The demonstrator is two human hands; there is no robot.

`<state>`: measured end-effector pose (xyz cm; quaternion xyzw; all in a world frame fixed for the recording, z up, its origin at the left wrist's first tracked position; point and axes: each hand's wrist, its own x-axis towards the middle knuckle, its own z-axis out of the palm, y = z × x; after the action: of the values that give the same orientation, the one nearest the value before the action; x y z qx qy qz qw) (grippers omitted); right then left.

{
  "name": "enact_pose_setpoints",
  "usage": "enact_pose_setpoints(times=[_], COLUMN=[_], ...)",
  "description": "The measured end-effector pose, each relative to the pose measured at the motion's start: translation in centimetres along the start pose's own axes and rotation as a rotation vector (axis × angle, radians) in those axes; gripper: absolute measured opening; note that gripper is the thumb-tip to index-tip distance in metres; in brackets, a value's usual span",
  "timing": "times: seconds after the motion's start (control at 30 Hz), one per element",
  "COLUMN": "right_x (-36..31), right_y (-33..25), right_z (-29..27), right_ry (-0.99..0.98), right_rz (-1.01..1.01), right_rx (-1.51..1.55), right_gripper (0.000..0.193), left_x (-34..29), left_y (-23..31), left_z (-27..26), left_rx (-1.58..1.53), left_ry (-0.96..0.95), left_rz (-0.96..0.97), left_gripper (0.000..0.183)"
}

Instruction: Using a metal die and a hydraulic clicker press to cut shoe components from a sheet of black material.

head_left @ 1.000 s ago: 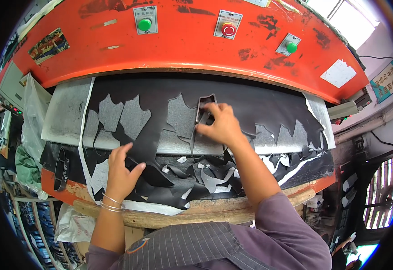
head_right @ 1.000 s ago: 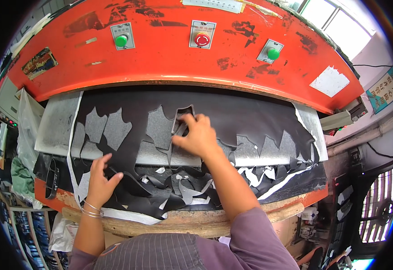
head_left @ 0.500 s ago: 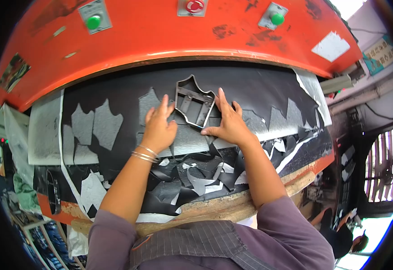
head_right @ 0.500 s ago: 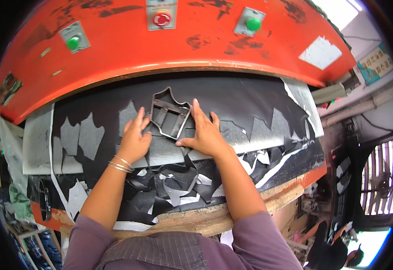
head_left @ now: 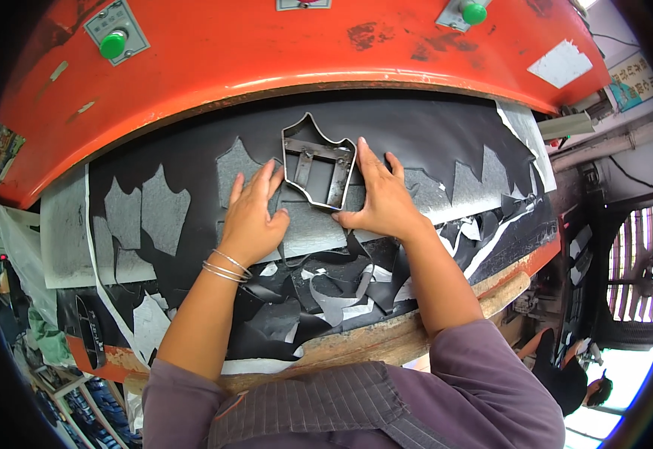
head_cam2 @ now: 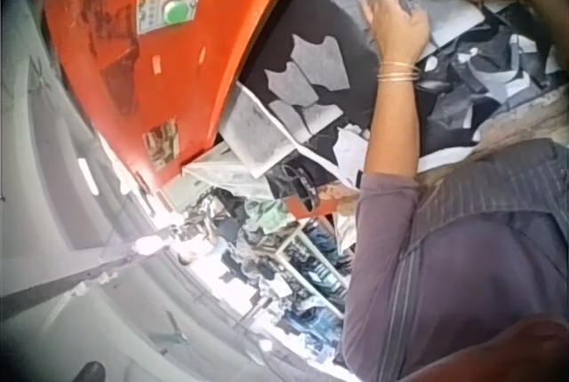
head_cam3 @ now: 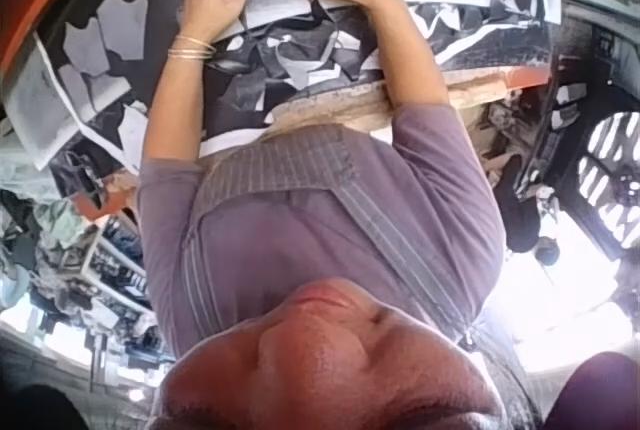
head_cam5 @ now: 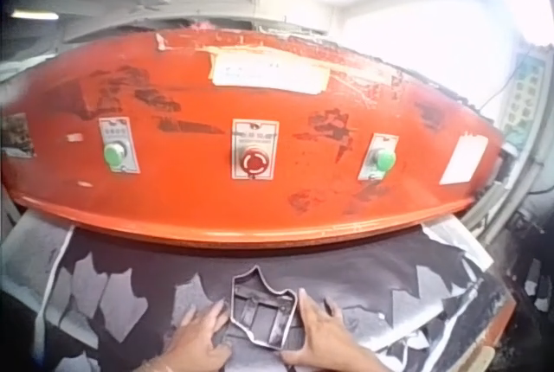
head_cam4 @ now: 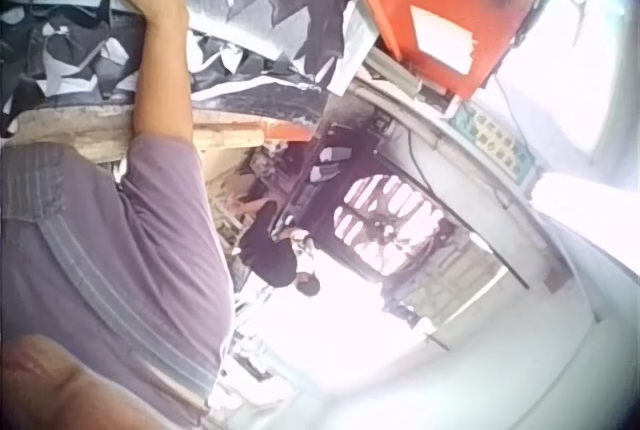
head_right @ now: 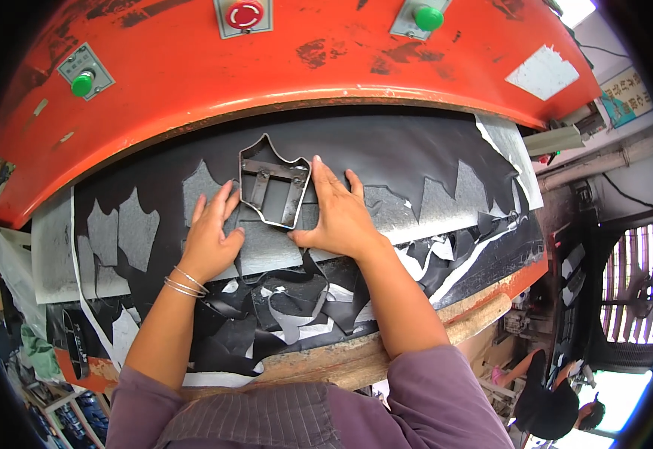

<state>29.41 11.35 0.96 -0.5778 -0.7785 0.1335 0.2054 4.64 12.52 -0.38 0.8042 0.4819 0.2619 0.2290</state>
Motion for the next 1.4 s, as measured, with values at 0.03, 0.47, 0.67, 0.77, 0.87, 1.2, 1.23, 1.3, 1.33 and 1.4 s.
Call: enact_pose_setpoints(times=[0.03, 0.47, 0.67, 0.77, 0.87, 1.2, 1.23, 1.3, 1.33, 1.4], right_x=[-0.2, -0.6, -4.4, -0.1, 4.3, -18.8, -20.5, -22.3, -22.5, -22.8], right_y=[0.1, -0.7, -0.1, -2.7, -0.1, -14.1, -15.3, -16.1, -16.5, -16.8], right_z=[0.0, -0.6, -9.7, -16.8, -19.4, -6.4, -5.4, -3.4, -3.0, -2.6], right_ry=[0.006, 0.005, 0.717, 1.290, 1.333, -0.281, -0.350, -0.286, -0.303, -0.272], right_rz=[0.009, 0.006, 0.027, -0.112, 0.072, -0.387, -0.387, -0.428, -0.375, -0.357], right_rx=[-0.014, -0.113, 0.355, 0.077, -0.239, 0.183, 0.174, 0.135, 0.053, -0.011], right_gripper=[0.117, 0.116, 0.073, 0.064, 0.064, 0.059, 0.059, 0.053, 0.048, 0.038], left_x=[0.0, -1.2, -5.1, -4.3, -2.4, -23.1, -24.5, -25.7, -25.8, -26.5], left_y=[0.2, 1.0, 5.5, 8.5, 9.2, 14.1, 14.8, 15.9, 16.2, 16.0], left_z=[0.2, 0.6, -5.7, -13.1, -17.0, -7.3, -6.4, -5.1, -4.6, -3.5], left_rx=[0.022, 0.122, -0.119, 0.199, 0.535, -0.062, -0.014, 0.036, 0.061, 0.121], left_ry=[0.021, 0.038, 0.592, 1.099, 0.768, 0.025, 0.035, 0.046, 0.088, 0.159], left_rz=[0.022, -0.008, 0.047, 0.314, 0.275, -0.117, -0.100, -0.085, -0.107, -0.145], left_gripper=[0.076, 0.077, 0.018, 0.014, 0.025, 0.017, 0.017, 0.017, 0.016, 0.013])
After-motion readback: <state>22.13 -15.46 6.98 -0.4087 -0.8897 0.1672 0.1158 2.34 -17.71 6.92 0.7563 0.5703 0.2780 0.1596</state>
